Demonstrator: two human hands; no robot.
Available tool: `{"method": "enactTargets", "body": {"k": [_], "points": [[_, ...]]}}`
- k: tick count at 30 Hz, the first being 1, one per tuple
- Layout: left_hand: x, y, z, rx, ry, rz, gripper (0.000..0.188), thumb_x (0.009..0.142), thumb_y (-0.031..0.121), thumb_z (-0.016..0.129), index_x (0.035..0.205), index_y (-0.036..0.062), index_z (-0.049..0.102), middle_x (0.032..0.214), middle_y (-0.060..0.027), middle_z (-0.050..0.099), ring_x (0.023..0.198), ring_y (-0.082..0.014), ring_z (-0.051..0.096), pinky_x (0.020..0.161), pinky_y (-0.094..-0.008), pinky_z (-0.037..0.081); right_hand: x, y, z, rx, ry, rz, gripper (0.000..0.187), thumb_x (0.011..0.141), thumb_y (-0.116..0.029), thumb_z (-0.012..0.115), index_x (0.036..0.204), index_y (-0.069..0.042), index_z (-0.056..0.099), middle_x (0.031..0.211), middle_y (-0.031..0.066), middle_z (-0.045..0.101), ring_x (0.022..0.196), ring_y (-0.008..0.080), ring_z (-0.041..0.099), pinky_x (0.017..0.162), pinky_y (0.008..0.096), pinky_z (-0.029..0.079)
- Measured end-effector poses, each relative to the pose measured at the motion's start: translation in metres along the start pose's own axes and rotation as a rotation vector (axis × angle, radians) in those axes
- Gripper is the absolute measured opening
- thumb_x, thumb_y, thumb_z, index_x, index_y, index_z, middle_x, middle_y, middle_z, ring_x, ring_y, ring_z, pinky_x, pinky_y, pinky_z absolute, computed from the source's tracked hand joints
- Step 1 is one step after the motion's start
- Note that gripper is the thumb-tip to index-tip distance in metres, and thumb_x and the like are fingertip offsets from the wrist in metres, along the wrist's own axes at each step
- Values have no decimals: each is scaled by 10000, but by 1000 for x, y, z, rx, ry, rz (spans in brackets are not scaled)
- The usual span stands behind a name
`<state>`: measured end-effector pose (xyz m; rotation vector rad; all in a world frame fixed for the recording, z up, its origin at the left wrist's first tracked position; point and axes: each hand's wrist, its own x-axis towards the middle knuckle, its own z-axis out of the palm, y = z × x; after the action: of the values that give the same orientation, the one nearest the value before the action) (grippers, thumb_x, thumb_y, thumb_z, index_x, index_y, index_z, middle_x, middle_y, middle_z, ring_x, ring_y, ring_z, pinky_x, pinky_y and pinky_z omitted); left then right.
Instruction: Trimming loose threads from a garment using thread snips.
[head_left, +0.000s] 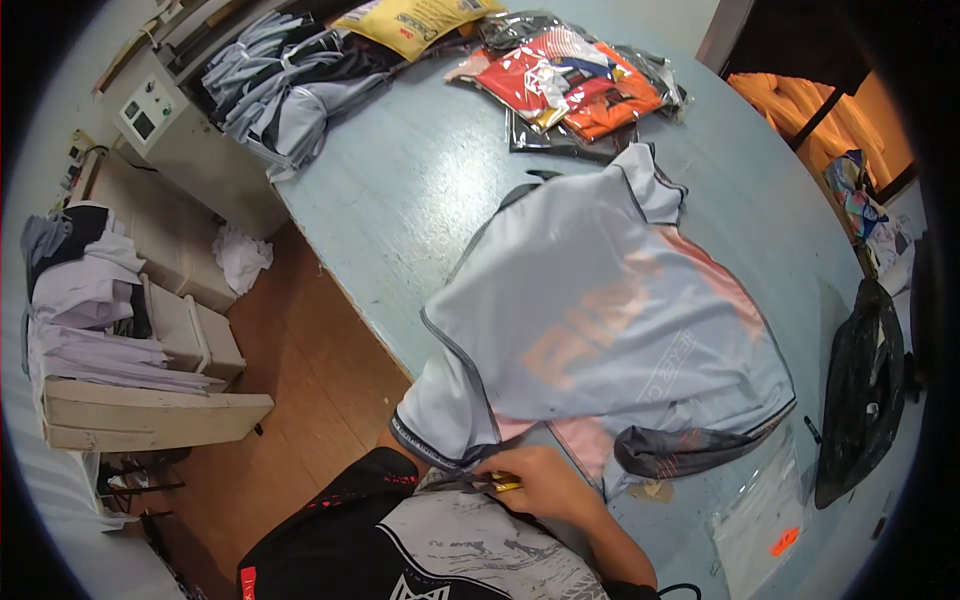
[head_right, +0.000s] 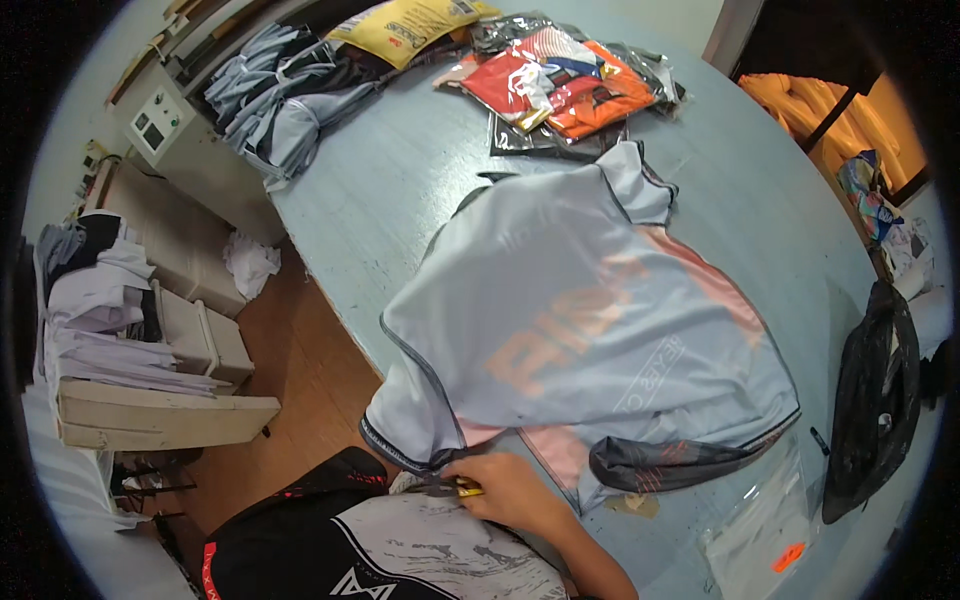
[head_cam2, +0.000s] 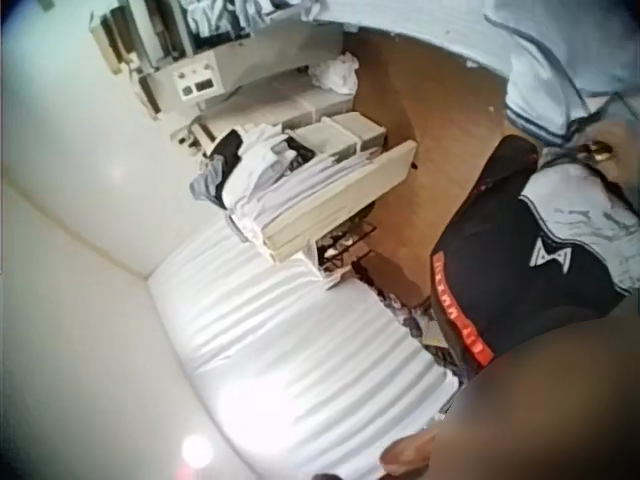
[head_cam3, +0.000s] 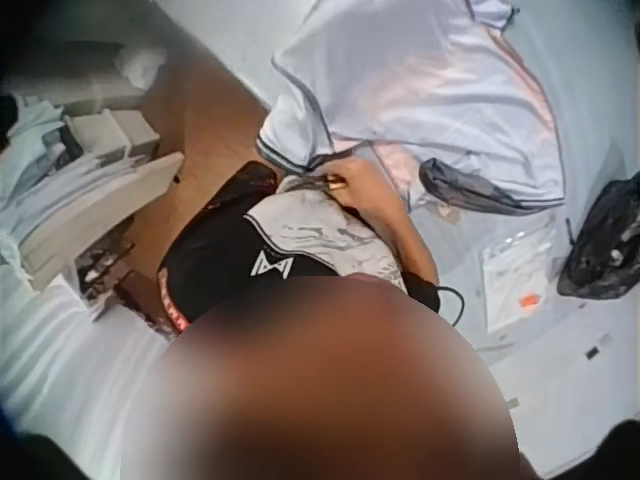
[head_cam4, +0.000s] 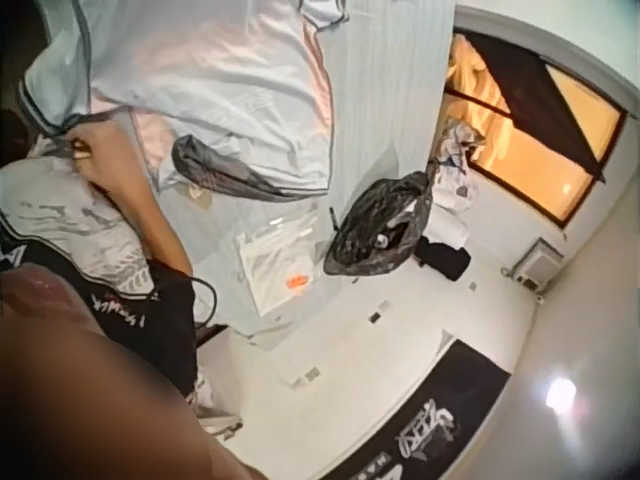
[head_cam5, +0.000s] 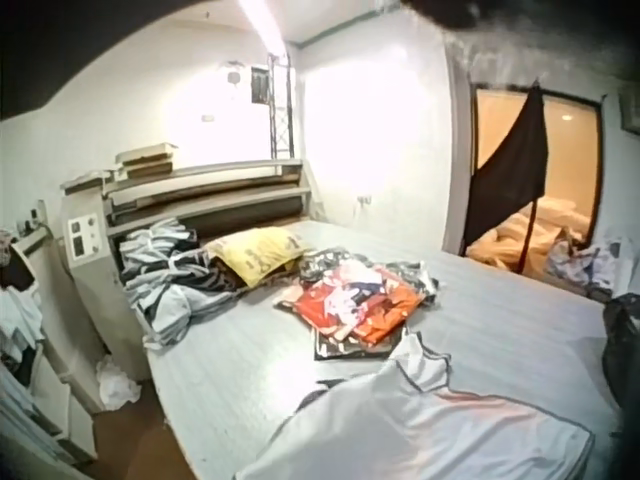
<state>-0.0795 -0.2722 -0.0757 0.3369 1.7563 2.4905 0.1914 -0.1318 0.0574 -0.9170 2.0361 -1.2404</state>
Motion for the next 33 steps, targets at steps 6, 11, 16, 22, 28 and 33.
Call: {"method": "enactTargets", "body": {"k": [6, 11, 16, 22, 28, 33], "points": [[5, 34, -73, 54, -60, 3, 554, 905, 215, 606, 1364, -44, 434, 1307, -132, 554, 1197, -216, 529, 1021, -339, 429, -4, -13, -25, 89, 37, 6, 338, 680, -53, 742, 1016, -61, 701, 879, 98, 704, 719, 241, 657, 664, 304, 498], [-54, 130, 43, -298, -226, 35, 476, 863, 154, 647, 1291, -15, 523, 1153, -177, 640, 1043, -217, 625, 935, -337, 497, -14, -15, -54, 141, 201, -39, 281, 642, 17, 731, 918, -35, 716, 779, 64, 705, 646, 146, 639, 595, 247, 477], [-51, 99, 23, -175, -182, -83, 431, 884, 166, 639, 1268, 4, 530, 1078, -151, 650, 950, -222, 651, 869, -321, 521, -16, -17, -57, 296, 571, -47, 125, 731, 51, 710, 846, 6, 688, 648, 34, 636, 546, 52, 501, 496, 220, 378], [-175, 95, 70, -134, 119, -239, 370, 909, 184, 614, 1223, 1, 542, 964, -128, 655, 783, -215, 658, 723, -323, 541, -21, -23, -78, 159, 983, -64, 126, 776, 22, 733, 888, 2, 677, 671, -19, 548, 580, 35, 436, 521, 196, 320], [-219, 145, 79, -823, 45, -520, 264, 946, 195, 563, 1120, -3, 554, 832, -119, 619, 615, -194, 619, 530, -324, 509, -10, -24, -97, -76, 1219, -306, 253, 784, 6, 754, 1022, 8, 668, 888, 16, 544, 642, 34, 392, 553, 170, 295], [-214, 123, 77, -392, 54, -465, 223, 959, 203, 543, 1029, -9, 543, 711, -113, 562, 537, -191, 565, 444, -329, 450, -11, -18, -94, -59, 1211, -304, 291, 763, -17, 788, 1028, 5, 672, 950, 16, 548, 618, 20, 367, 525, 166, 295]]}}
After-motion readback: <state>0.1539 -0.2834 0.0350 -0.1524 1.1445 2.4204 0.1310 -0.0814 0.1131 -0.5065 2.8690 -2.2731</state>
